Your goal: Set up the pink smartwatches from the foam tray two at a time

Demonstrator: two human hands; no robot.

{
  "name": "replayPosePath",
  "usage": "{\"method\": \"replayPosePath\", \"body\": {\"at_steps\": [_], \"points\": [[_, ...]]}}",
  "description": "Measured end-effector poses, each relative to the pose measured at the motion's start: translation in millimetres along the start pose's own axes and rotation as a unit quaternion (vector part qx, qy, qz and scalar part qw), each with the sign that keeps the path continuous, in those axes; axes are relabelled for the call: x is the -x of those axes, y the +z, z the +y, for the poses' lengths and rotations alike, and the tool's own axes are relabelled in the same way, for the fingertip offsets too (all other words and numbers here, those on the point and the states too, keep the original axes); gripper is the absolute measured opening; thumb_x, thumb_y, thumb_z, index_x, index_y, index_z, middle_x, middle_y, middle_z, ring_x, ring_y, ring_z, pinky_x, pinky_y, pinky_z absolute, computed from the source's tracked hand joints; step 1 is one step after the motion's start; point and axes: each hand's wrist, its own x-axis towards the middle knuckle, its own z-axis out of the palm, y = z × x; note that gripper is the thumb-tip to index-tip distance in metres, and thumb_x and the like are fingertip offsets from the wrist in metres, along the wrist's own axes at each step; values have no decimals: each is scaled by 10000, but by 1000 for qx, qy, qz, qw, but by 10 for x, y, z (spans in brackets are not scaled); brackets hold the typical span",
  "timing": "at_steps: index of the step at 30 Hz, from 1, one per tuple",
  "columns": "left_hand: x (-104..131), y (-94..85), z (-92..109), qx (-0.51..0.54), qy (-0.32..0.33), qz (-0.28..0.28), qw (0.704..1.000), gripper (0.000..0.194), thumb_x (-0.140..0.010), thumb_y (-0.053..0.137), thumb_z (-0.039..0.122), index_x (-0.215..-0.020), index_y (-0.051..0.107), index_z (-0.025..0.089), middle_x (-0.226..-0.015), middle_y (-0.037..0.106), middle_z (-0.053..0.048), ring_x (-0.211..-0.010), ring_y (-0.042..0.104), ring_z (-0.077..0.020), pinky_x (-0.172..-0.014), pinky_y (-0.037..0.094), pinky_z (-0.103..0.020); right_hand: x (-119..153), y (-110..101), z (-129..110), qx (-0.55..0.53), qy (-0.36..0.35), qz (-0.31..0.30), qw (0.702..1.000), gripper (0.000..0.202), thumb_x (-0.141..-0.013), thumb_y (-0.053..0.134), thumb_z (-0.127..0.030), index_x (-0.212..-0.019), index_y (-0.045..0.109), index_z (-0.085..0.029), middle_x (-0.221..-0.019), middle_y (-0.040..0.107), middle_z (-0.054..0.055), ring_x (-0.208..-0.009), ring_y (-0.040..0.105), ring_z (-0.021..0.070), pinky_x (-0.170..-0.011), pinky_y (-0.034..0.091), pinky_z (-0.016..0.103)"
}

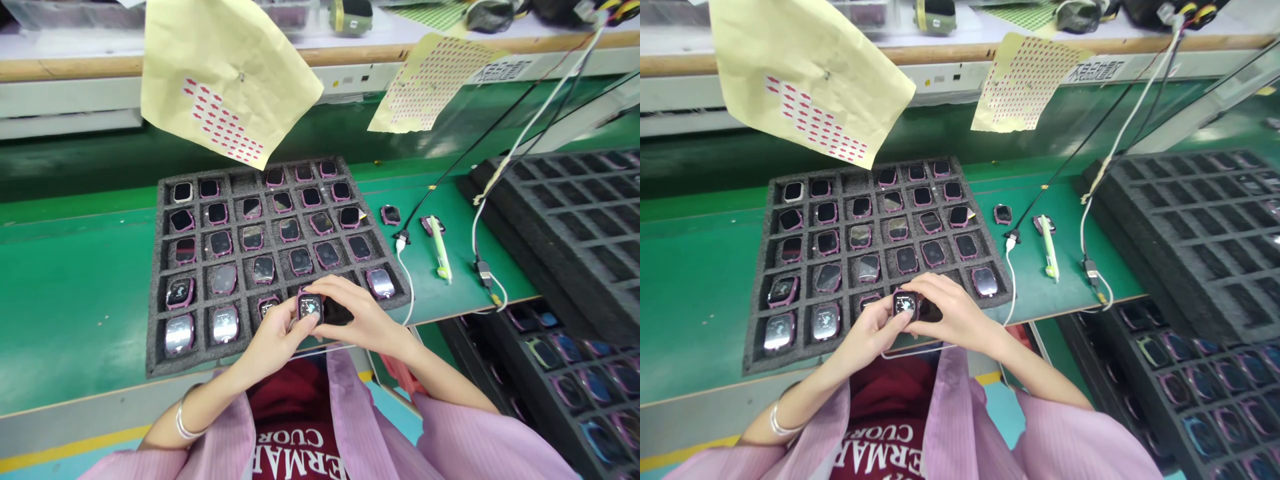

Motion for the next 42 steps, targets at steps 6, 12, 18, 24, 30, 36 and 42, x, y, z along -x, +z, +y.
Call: {"method": "replayPosePath", "body": {"at_steps": [6, 12, 18, 24, 30, 36, 42], "points": [[-1, 9, -11, -13, -2, 4, 1000, 295, -895, 536, 423, -977, 567, 141, -710, 536, 18, -497, 380, -78, -474, 300, -213, 13, 13, 12, 6, -9, 4, 1000, 443, -802, 734, -268, -1202, 562, -182, -1105, 631, 99, -1034, 598, 244, -890, 511, 399], [13, 49, -20, -69, 8, -10, 998, 316, -908, 511, 401, -1106, 528, 155, -808, 562, -5, -642, 479, -124, -584, 374, -240, 38, -76, -2, -2, -23, 7, 1000, 412, -818, 724, -267, -1187, 562, -181, -1091, 629, 103, -1019, 587, 247, -888, 498, 414], [61, 57, -12, -129, -27, -61, 989, 330, -845, 606, 421, -1033, 456, 195, -808, 479, 44, -547, 354, -76, -510, 312, -216, 171, -455, 133, 85, 24, 32, 996, 425, -823, 722, -318, -1200, 562, -204, -1144, 583, 112, -1085, 532, 275, -929, 455, 462], [50, 67, 4, -135, -40, -78, 987, 292, -886, 541, 417, -1057, 430, 207, -812, 493, 41, -541, 375, -79, -519, 317, -223, 365, -672, 206, 214, 53, -80, 972, 470, -897, 624, -331, -1332, 496, -207, -1325, 459, 151, -1147, 483, 294, -951, 428, 508], [63, 77, -24, -152, -37, -71, 985, 335, -889, 531, 442, -1095, 436, 196, -858, 530, 13, -555, 362, -87, -550, 323, -237, 451, -985, 247, 277, 75, -108, 952, 321, -909, 597, -309, -1204, 604, -180, -1208, 514, 152, -1110, 514, 308, -912, 453, 482], [47, 70, -27, -119, -38, -77, 989, 294, -882, 551, 410, -1063, 473, 193, -887, 552, 5, -548, 357, -78, -536, 315, -232, 366, -981, 328, 332, 80, -131, 931, 386, -817, 701, -352, -1148, 641, -163, -1171, 535, 155, -1052, 553, 329, -828, 488, 469], [26, 54, -3, -82, -34, -81, 993, 263, -865, 583, 378, -1011, 500, 176, -873, 548, 9, -538, 336, -68, -504, 290, -221, 391, -941, 236, 277, 30, -16, 960, 301, -815, 700, -325, -1055, 649, -150, -1128, 605, 152, -1004, 593, 310, -844, 477, 476]]}}
